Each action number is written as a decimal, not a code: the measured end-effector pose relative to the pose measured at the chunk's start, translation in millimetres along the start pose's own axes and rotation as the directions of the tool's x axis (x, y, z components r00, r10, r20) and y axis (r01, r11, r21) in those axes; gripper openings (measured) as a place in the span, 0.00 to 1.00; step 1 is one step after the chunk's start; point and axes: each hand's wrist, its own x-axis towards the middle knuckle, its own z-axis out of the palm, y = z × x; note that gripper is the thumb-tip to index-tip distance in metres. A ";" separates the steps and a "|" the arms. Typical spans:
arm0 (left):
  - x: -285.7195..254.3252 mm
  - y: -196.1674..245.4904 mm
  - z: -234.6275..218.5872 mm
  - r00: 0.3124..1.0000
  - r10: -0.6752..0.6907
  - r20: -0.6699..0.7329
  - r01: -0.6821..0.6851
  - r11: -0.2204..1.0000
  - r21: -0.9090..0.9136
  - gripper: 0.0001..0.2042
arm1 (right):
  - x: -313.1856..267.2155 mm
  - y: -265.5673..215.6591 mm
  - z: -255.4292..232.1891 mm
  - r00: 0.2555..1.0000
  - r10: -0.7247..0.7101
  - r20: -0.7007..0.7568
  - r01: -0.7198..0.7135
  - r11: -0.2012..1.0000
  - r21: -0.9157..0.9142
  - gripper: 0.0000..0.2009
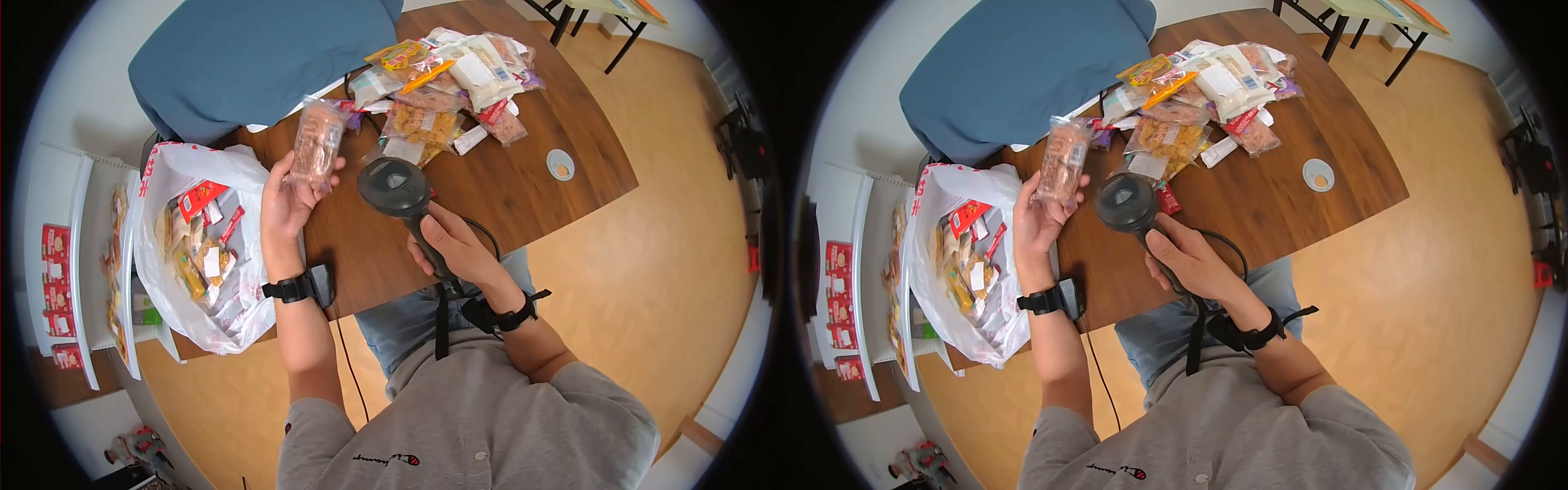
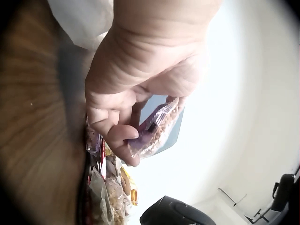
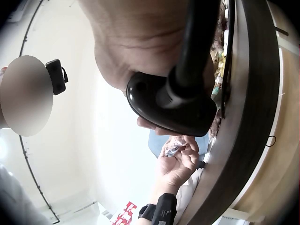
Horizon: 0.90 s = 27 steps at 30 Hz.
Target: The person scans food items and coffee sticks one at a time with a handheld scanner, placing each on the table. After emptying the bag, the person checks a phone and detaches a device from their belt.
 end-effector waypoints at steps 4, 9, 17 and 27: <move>16.7 -14.6 10.7 0.961 0.179 -0.210 -0.117 0.954 0.276 0.30 | 0.8 -3.5 4.1 1.000 0.018 -0.005 -0.018 0.998 0.068 0.21; 21.3 -30.9 35.5 0.947 0.270 -0.173 -0.172 0.883 0.436 0.25 | 0.1 -5.9 8.0 0.997 0.036 -0.061 -0.037 0.999 -0.019 0.29; -11.9 4.0 52.0 0.802 0.595 -0.047 -0.403 0.598 0.693 0.13 | 0.9 -0.5 5.2 0.999 0.001 -0.035 -0.001 1.000 -0.003 0.31; -151.1 57.5 -18.0 0.304 0.908 -0.288 0.310 0.191 0.931 0.18 | -1.9 -6.5 1.3 0.997 0.035 -0.064 -0.034 0.999 0.014 0.28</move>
